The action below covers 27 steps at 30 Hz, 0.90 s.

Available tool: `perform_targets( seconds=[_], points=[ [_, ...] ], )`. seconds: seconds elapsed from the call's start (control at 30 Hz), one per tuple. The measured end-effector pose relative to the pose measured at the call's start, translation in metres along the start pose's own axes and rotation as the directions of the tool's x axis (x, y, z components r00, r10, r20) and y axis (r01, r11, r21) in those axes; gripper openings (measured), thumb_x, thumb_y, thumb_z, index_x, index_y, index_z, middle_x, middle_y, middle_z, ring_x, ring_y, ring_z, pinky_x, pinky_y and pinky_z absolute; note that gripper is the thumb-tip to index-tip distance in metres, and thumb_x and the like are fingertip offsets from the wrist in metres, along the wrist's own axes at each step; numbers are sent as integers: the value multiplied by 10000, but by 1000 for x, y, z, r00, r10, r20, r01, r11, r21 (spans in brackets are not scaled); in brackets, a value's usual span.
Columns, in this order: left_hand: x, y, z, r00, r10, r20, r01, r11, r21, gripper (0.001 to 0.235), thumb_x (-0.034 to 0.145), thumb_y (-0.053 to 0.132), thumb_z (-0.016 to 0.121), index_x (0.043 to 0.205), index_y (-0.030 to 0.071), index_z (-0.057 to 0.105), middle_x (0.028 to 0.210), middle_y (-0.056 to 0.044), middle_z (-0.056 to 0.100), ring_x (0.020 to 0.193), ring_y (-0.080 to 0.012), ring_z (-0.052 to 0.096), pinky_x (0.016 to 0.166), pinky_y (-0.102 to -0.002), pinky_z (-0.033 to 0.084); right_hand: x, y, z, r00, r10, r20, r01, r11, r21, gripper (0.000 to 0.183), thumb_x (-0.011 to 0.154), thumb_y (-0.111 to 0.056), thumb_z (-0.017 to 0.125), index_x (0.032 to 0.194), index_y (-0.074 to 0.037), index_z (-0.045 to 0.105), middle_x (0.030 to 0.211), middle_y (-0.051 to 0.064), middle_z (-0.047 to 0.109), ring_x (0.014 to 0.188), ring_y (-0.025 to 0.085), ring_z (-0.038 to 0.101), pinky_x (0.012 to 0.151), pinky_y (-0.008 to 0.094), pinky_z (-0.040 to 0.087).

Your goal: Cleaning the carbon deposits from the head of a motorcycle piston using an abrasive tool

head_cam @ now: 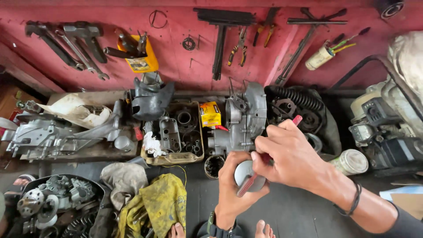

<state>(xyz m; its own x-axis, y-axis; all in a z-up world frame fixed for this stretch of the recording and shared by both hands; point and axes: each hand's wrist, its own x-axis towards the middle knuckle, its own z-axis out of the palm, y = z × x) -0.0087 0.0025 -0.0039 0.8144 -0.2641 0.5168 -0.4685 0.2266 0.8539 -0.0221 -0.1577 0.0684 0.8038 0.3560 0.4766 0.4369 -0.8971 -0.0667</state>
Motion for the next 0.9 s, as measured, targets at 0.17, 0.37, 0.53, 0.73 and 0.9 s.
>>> perform_targets(
  seconds=[0.17,0.37,0.53,0.73,0.9],
  points=[
    [-3,1,-6,1000,-6,0,6,999,52,480,701,161,863,1091,92,592,1035,-75,651,922,-220,656,855,-321,528,7,19,0,995,99,2,-99,994,-48,256,883,-267,606,672,-166,500,593,49,466,533,302,485,621,475,367],
    [3,5,-8,999,-31,-11,31,999,28,448,678,100,824,1068,86,605,990,-67,665,886,-202,653,843,-317,528,18,17,-2,999,29,-29,-30,999,-37,257,896,-204,631,704,-147,470,609,25,418,556,249,439,673,405,366],
    [1,0,-10,998,-55,-20,56,997,50,474,619,70,799,1053,92,610,959,-57,657,830,-195,638,771,-312,522,18,6,0,999,-42,-28,41,999,-33,258,846,-197,629,673,-142,447,574,24,412,568,240,439,635,401,353],
    [3,-4,-7,1000,8,-29,-9,1000,-16,432,708,122,860,1060,91,612,1009,-62,669,930,-201,658,891,-317,521,19,10,-5,998,46,-44,-48,998,-48,229,838,-211,621,655,-154,496,563,57,473,492,307,481,548,472,338],
    [3,0,-2,1000,-13,-13,13,1000,9,466,700,101,846,1091,80,593,990,-69,651,884,-204,680,845,-323,532,20,14,-5,996,37,-87,-49,987,-150,268,891,-196,655,715,-138,461,621,18,397,555,232,383,692,388,349]
  ],
)
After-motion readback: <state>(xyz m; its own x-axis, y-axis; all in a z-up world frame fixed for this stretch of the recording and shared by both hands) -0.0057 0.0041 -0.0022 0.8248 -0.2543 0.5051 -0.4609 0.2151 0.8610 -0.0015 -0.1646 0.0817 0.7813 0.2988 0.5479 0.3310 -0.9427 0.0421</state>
